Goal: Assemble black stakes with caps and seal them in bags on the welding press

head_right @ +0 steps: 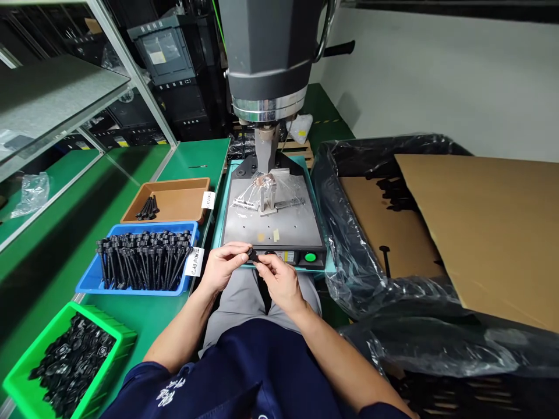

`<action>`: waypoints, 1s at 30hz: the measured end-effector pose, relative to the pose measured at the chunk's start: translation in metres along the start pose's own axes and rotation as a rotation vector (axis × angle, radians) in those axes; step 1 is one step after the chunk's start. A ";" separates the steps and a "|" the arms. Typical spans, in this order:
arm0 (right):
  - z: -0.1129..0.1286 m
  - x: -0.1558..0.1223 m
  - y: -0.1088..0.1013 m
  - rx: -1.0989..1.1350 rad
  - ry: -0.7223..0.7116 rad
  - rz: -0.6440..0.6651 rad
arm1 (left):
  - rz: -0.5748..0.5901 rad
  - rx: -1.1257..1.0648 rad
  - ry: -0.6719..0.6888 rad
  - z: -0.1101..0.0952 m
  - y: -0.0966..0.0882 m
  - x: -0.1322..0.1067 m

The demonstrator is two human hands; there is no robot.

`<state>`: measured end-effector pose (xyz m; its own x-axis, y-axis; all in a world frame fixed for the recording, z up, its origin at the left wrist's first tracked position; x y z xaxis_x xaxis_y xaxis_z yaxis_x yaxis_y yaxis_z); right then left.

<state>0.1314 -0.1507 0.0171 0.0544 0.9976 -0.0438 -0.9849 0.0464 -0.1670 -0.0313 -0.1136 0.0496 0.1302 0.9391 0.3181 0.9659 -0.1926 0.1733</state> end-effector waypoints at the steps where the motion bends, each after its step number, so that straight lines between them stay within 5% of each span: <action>1: 0.000 0.000 -0.001 -0.008 -0.008 -0.016 | 0.005 0.005 0.000 0.001 0.000 0.000; 4: 0.000 0.000 -0.004 -0.005 -0.009 -0.059 | 0.013 0.021 0.000 0.003 0.000 0.000; 9: -0.007 0.003 -0.001 0.159 0.152 0.100 | 0.045 0.003 -0.017 0.007 0.001 0.001; 16: -0.012 0.008 -0.004 0.272 0.175 0.098 | 0.071 0.075 0.032 0.017 0.010 0.001; 23: -0.026 0.021 0.000 0.454 0.239 0.265 | 0.090 0.140 0.031 0.039 0.022 0.003; 26: -0.035 0.044 -0.012 0.478 0.278 0.179 | -0.019 0.084 -0.072 0.058 0.018 0.010; 30: -0.037 0.096 -0.031 0.527 0.264 0.020 | -0.337 -0.153 -0.378 0.091 0.002 0.030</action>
<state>0.1734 -0.0581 -0.0181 0.0077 0.9548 -0.2971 -0.9313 0.1151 0.3457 -0.0053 -0.0599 -0.0254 -0.0832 0.9877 -0.1323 0.9280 0.1251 0.3509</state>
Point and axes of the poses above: each hand's wrist, its own x-axis towards the middle knuckle, its own y-axis out of the palm, z = x × y, the point moved 4 cm from there along x, towards the middle knuckle, and after that the axes turned 13 degrees about y, right-handed, at the moved point
